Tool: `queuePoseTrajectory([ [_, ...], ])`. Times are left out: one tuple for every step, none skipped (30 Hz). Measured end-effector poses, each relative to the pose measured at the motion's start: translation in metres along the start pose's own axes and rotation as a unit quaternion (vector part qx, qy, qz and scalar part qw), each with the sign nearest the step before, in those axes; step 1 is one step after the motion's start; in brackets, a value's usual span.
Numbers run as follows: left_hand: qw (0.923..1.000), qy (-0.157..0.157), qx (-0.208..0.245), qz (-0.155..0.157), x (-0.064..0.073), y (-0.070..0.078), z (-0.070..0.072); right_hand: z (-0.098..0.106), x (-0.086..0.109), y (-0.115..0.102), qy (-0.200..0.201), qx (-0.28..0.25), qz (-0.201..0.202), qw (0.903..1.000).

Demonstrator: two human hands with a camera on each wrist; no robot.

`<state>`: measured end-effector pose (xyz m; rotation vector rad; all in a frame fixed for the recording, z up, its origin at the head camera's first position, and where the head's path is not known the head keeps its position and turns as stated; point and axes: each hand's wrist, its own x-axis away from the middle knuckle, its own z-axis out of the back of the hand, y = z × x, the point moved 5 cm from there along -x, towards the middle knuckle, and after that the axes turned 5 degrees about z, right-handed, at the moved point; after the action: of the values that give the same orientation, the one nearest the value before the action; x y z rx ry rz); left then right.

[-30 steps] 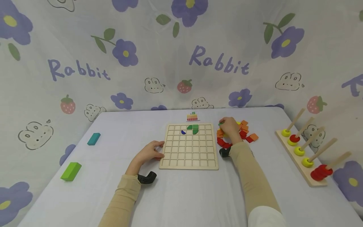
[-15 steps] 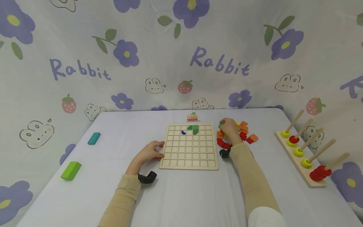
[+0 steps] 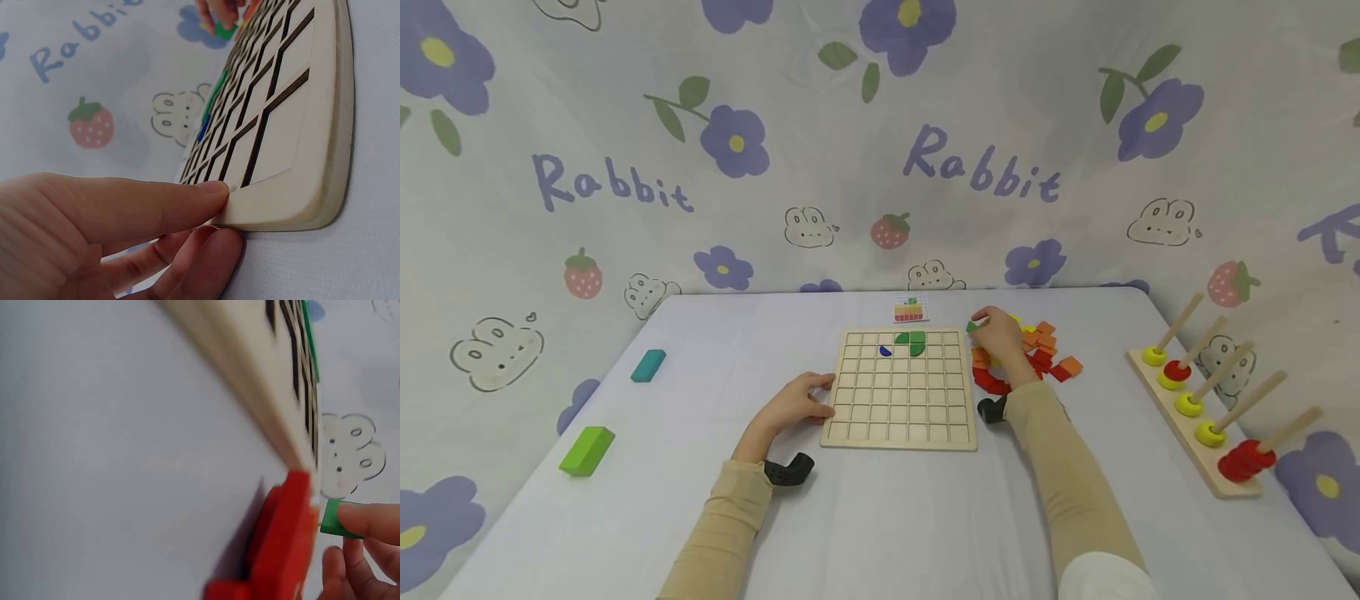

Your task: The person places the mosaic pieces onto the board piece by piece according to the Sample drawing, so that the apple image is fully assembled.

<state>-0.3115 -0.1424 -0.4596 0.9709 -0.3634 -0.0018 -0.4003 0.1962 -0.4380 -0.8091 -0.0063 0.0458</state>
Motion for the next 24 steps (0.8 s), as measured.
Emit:
queuePoseTrajectory([
  [1.0000, 0.000, 0.000, 0.000, 0.000, 0.000, 0.000, -0.001, -0.001, -0.003, 0.002, -0.017, -0.001, 0.9999],
  [1.0000, 0.000, 0.000, 0.001, 0.000, 0.000, 0.000, -0.002, -0.001, -0.007, 0.002, -0.031, 0.000, 0.9995],
  [1.0000, 0.000, 0.000, 0.001, 0.000, 0.000, 0.000, -0.004, -0.001, -0.011, -0.001, -0.047, 0.000, 0.9989],
  [1.0000, 0.000, -0.002, 0.002, 0.001, 0.000, 0.000, -0.007, -0.002, -0.014, -0.004, -0.067, -0.001, 0.9978],
  [1.0000, 0.000, -0.003, 0.001, 0.001, 0.001, 0.000, -0.010, -0.001, -0.019, -0.011, -0.087, 0.002, 0.9961],
  [1.0000, 0.000, -0.003, 0.001, 0.001, 0.001, 0.000, -0.013, -0.002, -0.024, -0.019, -0.105, 0.003, 0.9942],
  [1.0000, 0.000, -0.005, 0.000, 0.001, 0.001, 0.000, -0.017, -0.002, -0.027, -0.027, -0.121, 0.004, 0.9923],
  [1.0000, 0.000, -0.007, 0.000, 0.001, 0.001, 0.000, -0.021, -0.003, -0.031, -0.035, -0.137, 0.004, 0.9899],
  [1.0000, 0.001, -0.007, 0.000, 0.001, 0.001, 0.000, -0.026, -0.003, -0.034, -0.042, -0.152, 0.000, 0.9875],
  [1.0000, 0.001, -0.008, -0.001, 0.001, 0.001, 0.001, -0.031, -0.004, -0.037, -0.048, -0.166, -0.003, 0.9849],
  [1.0000, 0.001, -0.009, -0.001, 0.000, 0.001, 0.001, -0.035, -0.004, -0.040, -0.055, -0.172, -0.002, 0.9835],
  [1.0000, 0.002, -0.010, -0.001, 0.000, 0.001, 0.001, -0.040, -0.005, -0.043, -0.061, -0.179, 0.001, 0.9820],
  [1.0000, 0.001, -0.009, -0.002, 0.000, 0.000, 0.002, -0.044, -0.005, -0.046, -0.065, -0.183, 0.004, 0.9809],
  [1.0000, 0.001, -0.008, -0.002, 0.000, 0.000, 0.002, -0.049, -0.006, -0.048, -0.068, -0.184, 0.009, 0.9805],
  [1.0000, 0.001, -0.007, -0.003, 0.000, 0.000, 0.002, -0.052, -0.006, -0.051, -0.072, -0.180, 0.017, 0.9809],
  [1.0000, 0.000, -0.007, -0.004, 0.000, 0.000, 0.002, -0.056, -0.006, -0.054, -0.074, -0.174, 0.026, 0.9816],
  [1.0000, -0.001, -0.006, -0.004, -0.001, 0.000, 0.002, -0.060, -0.006, -0.056, -0.076, -0.166, 0.034, 0.9826],
  [1.0000, -0.002, -0.006, -0.006, -0.001, 0.000, 0.002, -0.063, -0.005, -0.058, -0.078, -0.158, 0.041, 0.9835],
  [1.0000, -0.002, -0.006, -0.007, -0.001, 0.000, 0.001, -0.065, -0.005, -0.060, -0.079, -0.149, 0.046, 0.9845],
  [0.9999, -0.003, -0.007, -0.008, 0.000, 0.000, 0.001, -0.068, -0.004, -0.063, -0.082, -0.135, 0.053, 0.9860],
  [0.9999, -0.003, -0.007, -0.008, 0.000, 0.000, 0.001, -0.069, -0.003, -0.065, -0.083, -0.123, 0.061, 0.9871],
  [0.9999, -0.004, -0.007, -0.008, 0.000, 0.000, 0.001, -0.071, -0.002, -0.067, -0.084, -0.116, 0.064, 0.9876],
  [0.9999, -0.004, -0.008, -0.009, 0.000, 0.000, 0.001, -0.072, -0.002, -0.068, -0.085, -0.106, 0.069, 0.9883],
  [0.9999, -0.004, -0.009, -0.009, 0.000, 0.001, 0.001, -0.073, -0.001, -0.069, -0.086, -0.097, 0.073, 0.9889],
])
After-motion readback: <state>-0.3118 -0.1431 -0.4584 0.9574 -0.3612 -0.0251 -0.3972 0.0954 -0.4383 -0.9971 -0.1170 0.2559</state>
